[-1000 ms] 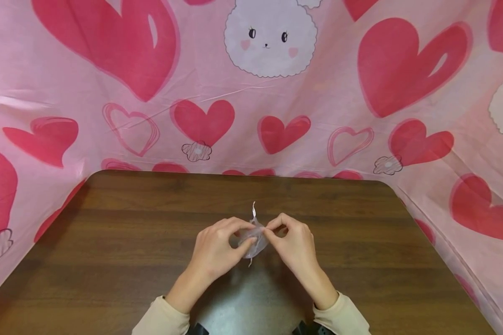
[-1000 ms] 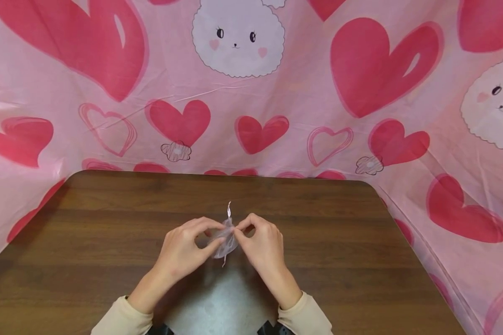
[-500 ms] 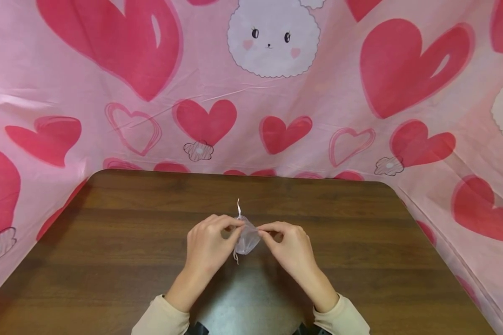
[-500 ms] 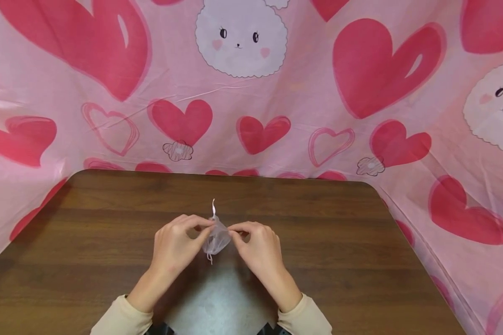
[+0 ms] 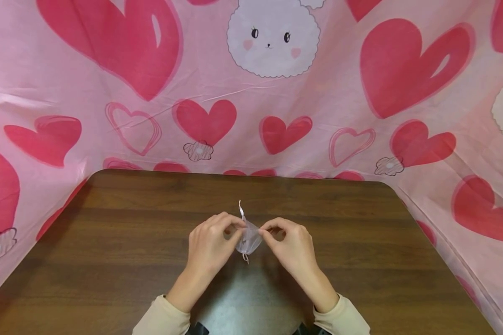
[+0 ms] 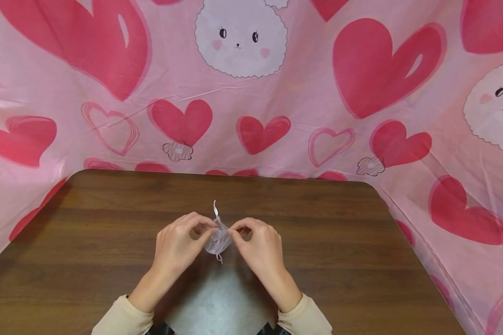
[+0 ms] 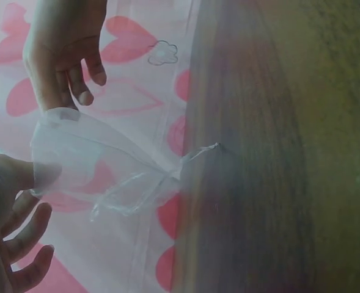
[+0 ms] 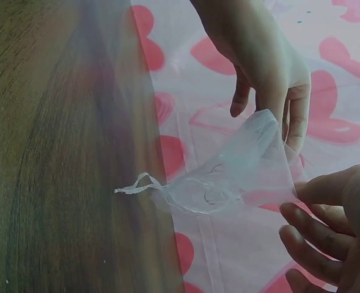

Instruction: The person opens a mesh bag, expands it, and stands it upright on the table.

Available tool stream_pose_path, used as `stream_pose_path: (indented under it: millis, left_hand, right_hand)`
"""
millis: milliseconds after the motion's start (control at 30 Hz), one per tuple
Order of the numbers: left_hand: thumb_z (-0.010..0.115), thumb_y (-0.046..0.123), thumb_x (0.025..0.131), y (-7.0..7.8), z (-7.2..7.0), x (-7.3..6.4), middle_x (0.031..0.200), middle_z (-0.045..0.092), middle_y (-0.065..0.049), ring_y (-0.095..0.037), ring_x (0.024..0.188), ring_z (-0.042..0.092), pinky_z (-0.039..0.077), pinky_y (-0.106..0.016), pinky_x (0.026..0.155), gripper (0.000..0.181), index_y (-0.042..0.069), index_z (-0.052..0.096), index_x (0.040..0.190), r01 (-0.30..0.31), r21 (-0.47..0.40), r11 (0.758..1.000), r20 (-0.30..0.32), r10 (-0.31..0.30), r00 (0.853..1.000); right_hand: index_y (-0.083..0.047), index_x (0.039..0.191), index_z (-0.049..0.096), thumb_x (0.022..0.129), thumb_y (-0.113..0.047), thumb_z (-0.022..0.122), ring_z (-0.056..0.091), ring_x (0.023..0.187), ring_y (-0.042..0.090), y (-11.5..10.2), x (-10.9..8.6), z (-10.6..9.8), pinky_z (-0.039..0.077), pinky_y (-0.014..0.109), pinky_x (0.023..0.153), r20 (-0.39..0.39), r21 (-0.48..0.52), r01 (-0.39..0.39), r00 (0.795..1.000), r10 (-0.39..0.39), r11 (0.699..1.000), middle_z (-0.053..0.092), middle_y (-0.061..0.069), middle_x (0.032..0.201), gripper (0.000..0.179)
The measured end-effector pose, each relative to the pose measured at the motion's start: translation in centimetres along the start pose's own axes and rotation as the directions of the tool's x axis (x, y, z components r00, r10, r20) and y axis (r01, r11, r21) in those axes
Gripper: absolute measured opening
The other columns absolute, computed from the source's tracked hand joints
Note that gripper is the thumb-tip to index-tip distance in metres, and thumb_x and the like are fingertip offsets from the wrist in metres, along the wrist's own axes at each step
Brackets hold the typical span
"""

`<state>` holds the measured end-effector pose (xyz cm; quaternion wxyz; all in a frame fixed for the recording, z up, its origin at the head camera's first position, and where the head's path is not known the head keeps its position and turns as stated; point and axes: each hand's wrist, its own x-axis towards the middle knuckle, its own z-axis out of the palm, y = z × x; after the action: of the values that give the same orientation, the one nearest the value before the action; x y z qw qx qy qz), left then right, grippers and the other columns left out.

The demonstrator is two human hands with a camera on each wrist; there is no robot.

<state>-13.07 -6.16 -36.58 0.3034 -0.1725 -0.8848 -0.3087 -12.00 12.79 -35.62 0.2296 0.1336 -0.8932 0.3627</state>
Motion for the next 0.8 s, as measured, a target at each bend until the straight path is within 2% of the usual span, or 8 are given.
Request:
stream_pose_path:
  millis: [133, 333, 433, 533, 667, 800]
  left_hand:
    - [0.087, 0.016, 0.074, -0.02, 0.04, 0.02, 0.074, 0.063, 0.018, -0.003, 0.066, 0.059, 0.043, -0.026, 0.053, 0.021, 0.029, 0.076, 0.087, -0.012, -0.006, 1.0, 0.01, 0.012, 1.0]
    - [0.087, 0.023, 0.075, -0.18, 0.15, -0.11, 0.081, 0.067, 0.018, -0.002, 0.067, 0.057, 0.044, -0.026, 0.054, 0.025, 0.029, 0.077, 0.098, -0.127, 0.0, 0.992, 0.037, 0.127, 0.991]
    - [0.087, 0.029, 0.075, -0.34, 0.25, -0.21, 0.083, 0.067, 0.018, -0.003, 0.067, 0.056, 0.045, -0.026, 0.054, 0.028, 0.029, 0.077, 0.101, -0.159, 0.023, 0.987, 0.049, 0.158, 0.986]
    - [0.087, 0.035, 0.075, -0.5, 0.39, -0.17, 0.084, 0.068, 0.017, -0.004, 0.069, 0.057, 0.046, -0.027, 0.056, 0.028, 0.029, 0.078, 0.1, -0.172, 0.038, 0.984, 0.057, 0.17, 0.984]
    - [0.087, 0.031, 0.076, -0.74, 0.53, -0.04, 0.082, 0.069, 0.017, -0.005, 0.069, 0.058, 0.046, -0.027, 0.055, 0.019, 0.029, 0.08, 0.093, -0.178, 0.041, 0.983, 0.054, 0.175, 0.983]
    - [0.089, 0.025, 0.073, -0.96, 0.49, -0.06, 0.079, 0.068, 0.018, -0.005, 0.067, 0.059, 0.045, -0.027, 0.053, 0.015, 0.029, 0.079, 0.084, -0.146, 0.058, 0.988, 0.049, 0.143, 0.988]
  right_hand:
    - [-0.019, 0.08, 0.076, 0.079, -0.013, 0.083, 0.06, 0.065, 0.007, 0.11, 0.07, 0.04, 0.046, 0.026, 0.06, 0.007, 0.003, -0.005, 1.0, 0.005, 1.0, 0.065, -0.014, 0.071, 0.01]
    - [-0.02, 0.078, 0.074, 0.077, -0.011, 0.084, 0.061, 0.065, 0.008, 0.25, 0.03, 0.18, 0.048, 0.027, 0.061, 0.012, 0.004, -0.024, 1.0, 0.024, 1.0, 0.064, -0.015, 0.07, 0.013]
    - [-0.02, 0.079, 0.074, 0.078, -0.011, 0.084, 0.062, 0.066, 0.008, 0.23, 0.0, 0.23, 0.049, 0.026, 0.061, 0.021, 0.015, -0.017, 1.0, 0.017, 1.0, 0.065, -0.014, 0.07, 0.013]
    - [-0.019, 0.08, 0.074, 0.078, -0.011, 0.084, 0.062, 0.065, 0.008, 0.3, 0.0, 0.26, 0.05, 0.029, 0.061, 0.016, 0.022, -0.004, 1.0, 0.003, 1.0, 0.065, -0.014, 0.071, 0.013]
    - [-0.018, 0.08, 0.074, 0.077, -0.009, 0.085, 0.061, 0.064, 0.007, 0.55, -0.03, 0.37, 0.051, 0.031, 0.061, 0.004, 0.034, 0.007, 1.0, -0.007, 0.999, 0.065, -0.013, 0.071, 0.014]
    - [-0.019, 0.081, 0.075, 0.077, -0.009, 0.085, 0.06, 0.064, 0.005, 0.52, -0.07, 0.62, 0.051, 0.031, 0.061, 0.017, 0.047, 0.002, 1.0, -0.003, 0.999, 0.065, -0.013, 0.071, 0.014]
